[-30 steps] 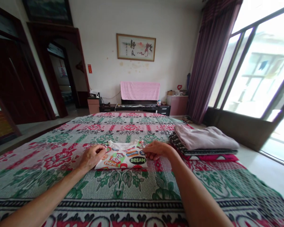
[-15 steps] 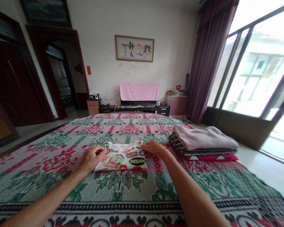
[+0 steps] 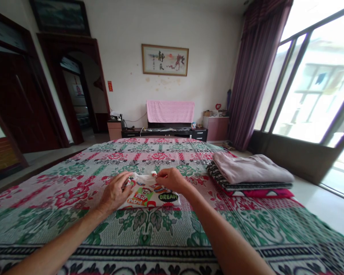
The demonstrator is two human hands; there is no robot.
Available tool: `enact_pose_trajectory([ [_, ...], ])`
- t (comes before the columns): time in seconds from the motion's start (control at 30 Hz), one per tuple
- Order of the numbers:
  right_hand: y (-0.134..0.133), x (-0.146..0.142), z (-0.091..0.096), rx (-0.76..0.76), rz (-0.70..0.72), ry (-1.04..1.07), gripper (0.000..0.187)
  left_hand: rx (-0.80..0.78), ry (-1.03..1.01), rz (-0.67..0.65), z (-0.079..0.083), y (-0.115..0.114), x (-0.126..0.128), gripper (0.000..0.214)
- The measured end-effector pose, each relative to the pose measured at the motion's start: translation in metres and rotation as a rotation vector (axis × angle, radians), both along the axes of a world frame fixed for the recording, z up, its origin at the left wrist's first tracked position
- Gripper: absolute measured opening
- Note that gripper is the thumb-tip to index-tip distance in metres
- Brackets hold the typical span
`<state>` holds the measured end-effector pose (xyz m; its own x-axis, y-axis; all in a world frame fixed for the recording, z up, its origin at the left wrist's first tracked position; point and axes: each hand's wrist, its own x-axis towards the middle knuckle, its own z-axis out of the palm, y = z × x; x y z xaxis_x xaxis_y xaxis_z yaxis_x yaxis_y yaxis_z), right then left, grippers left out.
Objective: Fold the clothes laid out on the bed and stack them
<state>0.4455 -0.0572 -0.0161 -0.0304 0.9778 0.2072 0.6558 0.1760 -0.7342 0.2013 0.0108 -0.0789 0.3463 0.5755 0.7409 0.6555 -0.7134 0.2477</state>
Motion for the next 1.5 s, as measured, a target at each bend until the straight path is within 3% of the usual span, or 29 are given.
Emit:
enact_pose_trajectory([
  [0.13,-0.018,-0.016,0.016,-0.161,0.290,-0.040,0.016,0.082,0.065,-0.121,0.008,-0.004,0.002,0.041],
  [0.23,-0.024,-0.012,0.028,-0.302,0.451,0.080,0.019,0.103,0.156,-0.251,0.019,-0.014,0.008,0.048],
  [0.3,-0.020,0.000,0.030,-0.323,0.423,0.154,0.021,0.094,0.229,-0.348,0.024,-0.021,0.013,0.051],
  [0.43,-0.001,0.031,0.012,-0.173,0.034,0.082,0.015,0.046,0.298,-0.474,0.023,-0.030,0.020,0.040],
  [0.5,0.006,0.041,0.000,-0.149,-0.072,-0.022,0.014,-0.005,0.289,-0.504,0.020,-0.030,0.022,0.038],
  [0.63,0.006,0.040,-0.012,-0.076,0.027,-0.214,0.018,-0.078,0.226,-0.498,0.017,-0.030,0.021,0.033],
  [0.8,0.002,0.025,-0.014,0.032,0.151,-0.302,0.022,-0.148,0.177,-0.528,0.019,-0.032,0.019,0.026],
  [1.03,0.001,0.034,-0.005,-0.172,0.420,-0.329,0.029,-0.196,0.158,-0.508,0.023,-0.036,0.019,0.024],
  [1.23,0.000,0.034,-0.006,-0.159,0.365,-0.396,0.024,-0.227,0.144,-0.491,0.022,-0.035,0.020,0.024],
  [1.5,0.000,0.027,-0.003,-0.077,0.227,-0.286,0.025,-0.208,0.135,-0.503,0.022,-0.036,0.020,0.025],
])
